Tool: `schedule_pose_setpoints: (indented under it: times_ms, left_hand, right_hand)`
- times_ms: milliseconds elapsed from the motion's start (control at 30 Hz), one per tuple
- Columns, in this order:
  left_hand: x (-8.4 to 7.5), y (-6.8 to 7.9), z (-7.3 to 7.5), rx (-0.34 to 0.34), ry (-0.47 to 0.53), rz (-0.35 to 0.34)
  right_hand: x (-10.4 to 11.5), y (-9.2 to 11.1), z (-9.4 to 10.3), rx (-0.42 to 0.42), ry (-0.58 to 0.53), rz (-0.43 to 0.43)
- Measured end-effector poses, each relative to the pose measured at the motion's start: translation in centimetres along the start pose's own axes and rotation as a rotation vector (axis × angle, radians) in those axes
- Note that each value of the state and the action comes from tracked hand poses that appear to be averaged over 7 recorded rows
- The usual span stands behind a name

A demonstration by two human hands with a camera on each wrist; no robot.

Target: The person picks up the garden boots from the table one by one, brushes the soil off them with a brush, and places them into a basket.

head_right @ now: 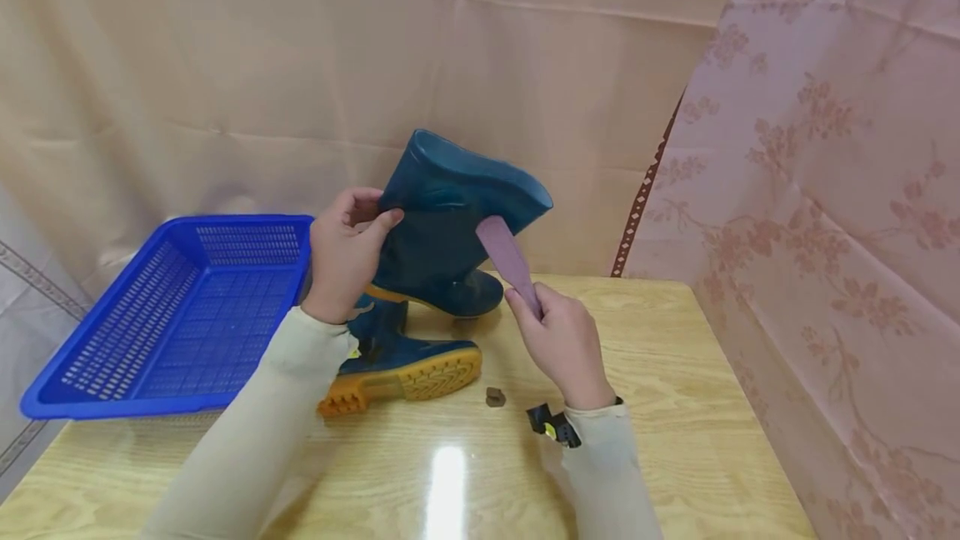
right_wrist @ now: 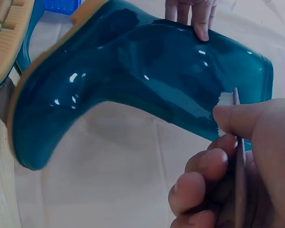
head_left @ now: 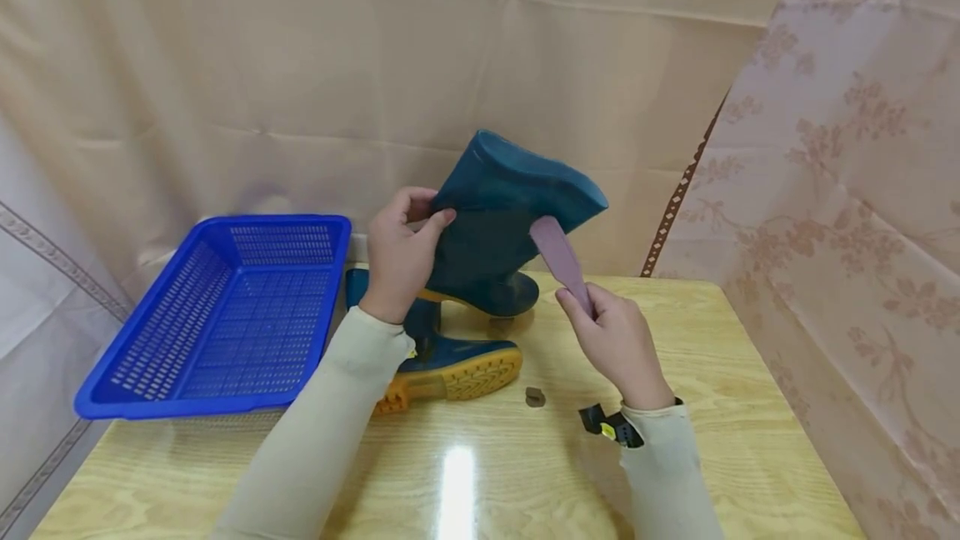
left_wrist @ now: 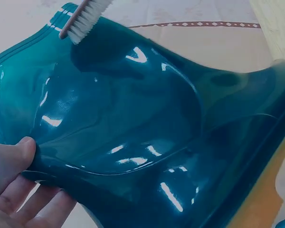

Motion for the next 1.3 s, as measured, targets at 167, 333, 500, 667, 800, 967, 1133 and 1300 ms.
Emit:
schedule_pose_setpoints:
  times_ms: [167,333,500,667,800,967,1133,1300]
  left_hand:
    - [-0.6,-0.3,0.2,-0.024,0.01,-0.02]
    - [-0.7,-0.2,0.0,0.016,-0.008,0.008]
    - [-0.3,-0.2,0.3,-0.007,-0.015,0.058]
    - [-0.3,-0.2,0.7,-0.052,-0.023,0.039]
    - [-0.6,-0.1,0.8,-0.078,-0.009,-0.003]
    - [-0.6,0.1,1.0,-0.109,0.039,-0.02]
    - [-0.6,0.1,1.7,-0.158,0.075,-0.009]
    - [-0.8,0.0,2.4,-0.187,0.069,-0.042]
  right_hand:
    - [0.0,-0.1,0.0,0.006,0.015,0.001]
    - [-0.2,-0.1,-0.2,0.071,0.042,0.008]
    - [-1.0,0.0,-1.0,0.305,0.091,-0.051]
    - [-2.4,0.2,-2.5,0.51,0.162,-0.126]
    - [-3.2,-0.1,-3.6,0.545,0.193,-0.147]
    - [-4.5,-0.7,-4.7,0.541,0.223,-0.189]
    - [-5.9,-1.0,-4.4,0.539,0.302,-0.276]
    - [-5.4,-1.3,-2.1,0.37,0.272,-0.298]
Point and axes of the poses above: each hand's wrist, its own y-axis away from the middle knuckle, its own z-axis out of the back of the hand, x = y × z, the point moved 4 cm from there along -y, towards the middle knuckle, and after that the axes turned 4 degrees about -z, right-handed, at the moved point
